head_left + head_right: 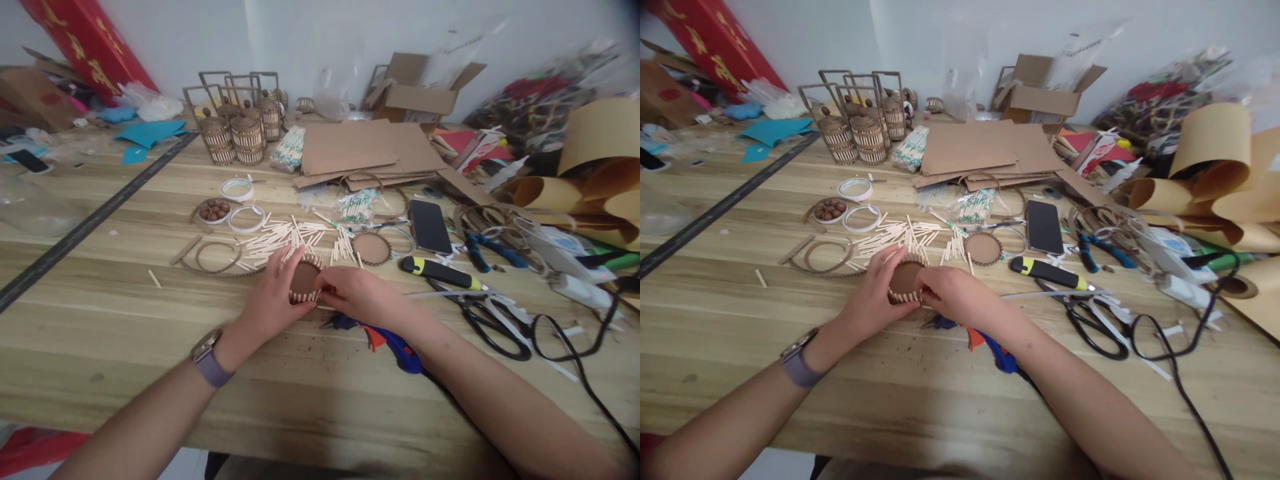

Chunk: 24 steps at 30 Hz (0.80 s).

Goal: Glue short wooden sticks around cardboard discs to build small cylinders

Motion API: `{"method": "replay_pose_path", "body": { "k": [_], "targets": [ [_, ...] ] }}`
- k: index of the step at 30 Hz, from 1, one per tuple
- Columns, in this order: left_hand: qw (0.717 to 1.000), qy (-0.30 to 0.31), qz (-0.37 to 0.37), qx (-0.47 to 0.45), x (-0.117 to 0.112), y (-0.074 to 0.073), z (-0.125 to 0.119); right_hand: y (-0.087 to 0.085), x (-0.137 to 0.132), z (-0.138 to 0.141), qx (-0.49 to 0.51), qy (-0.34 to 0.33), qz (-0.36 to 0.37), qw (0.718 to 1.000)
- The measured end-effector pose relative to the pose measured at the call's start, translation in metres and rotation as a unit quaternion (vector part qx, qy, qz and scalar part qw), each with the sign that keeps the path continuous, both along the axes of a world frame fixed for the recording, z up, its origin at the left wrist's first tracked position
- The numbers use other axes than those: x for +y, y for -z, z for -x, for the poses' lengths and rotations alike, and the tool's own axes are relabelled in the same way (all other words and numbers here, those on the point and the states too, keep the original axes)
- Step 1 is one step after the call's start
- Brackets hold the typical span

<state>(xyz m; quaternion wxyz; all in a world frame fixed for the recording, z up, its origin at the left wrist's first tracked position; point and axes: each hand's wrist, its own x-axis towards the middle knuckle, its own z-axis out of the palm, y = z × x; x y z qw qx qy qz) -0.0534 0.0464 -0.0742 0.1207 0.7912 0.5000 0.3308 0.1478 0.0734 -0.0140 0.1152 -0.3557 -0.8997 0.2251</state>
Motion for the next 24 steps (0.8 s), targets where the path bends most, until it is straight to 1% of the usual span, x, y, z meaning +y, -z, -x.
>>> {"method": "replay_pose_path", "body": {
  "k": [9, 17, 24],
  "targets": [
    [1.0, 0.007, 0.005, -0.012, 0.0021, 0.0, 0.0007, -0.0027, -0.0001, 0.0021, -0.031, 0.004, 0.008, 0.999],
    [1.0, -0.012, 0.018, 0.003, 0.0007, -0.003, -0.0022, 0.0031, -0.0004, 0.0021, -0.034, -0.015, -0.006, 0.999],
    [1.0, -0.013, 0.028, 0.003, -0.0001, -0.0045, -0.0033, 0.0028, -0.0006, 0.0025, -0.03, -0.016, -0.004, 0.999]
  ]
}}
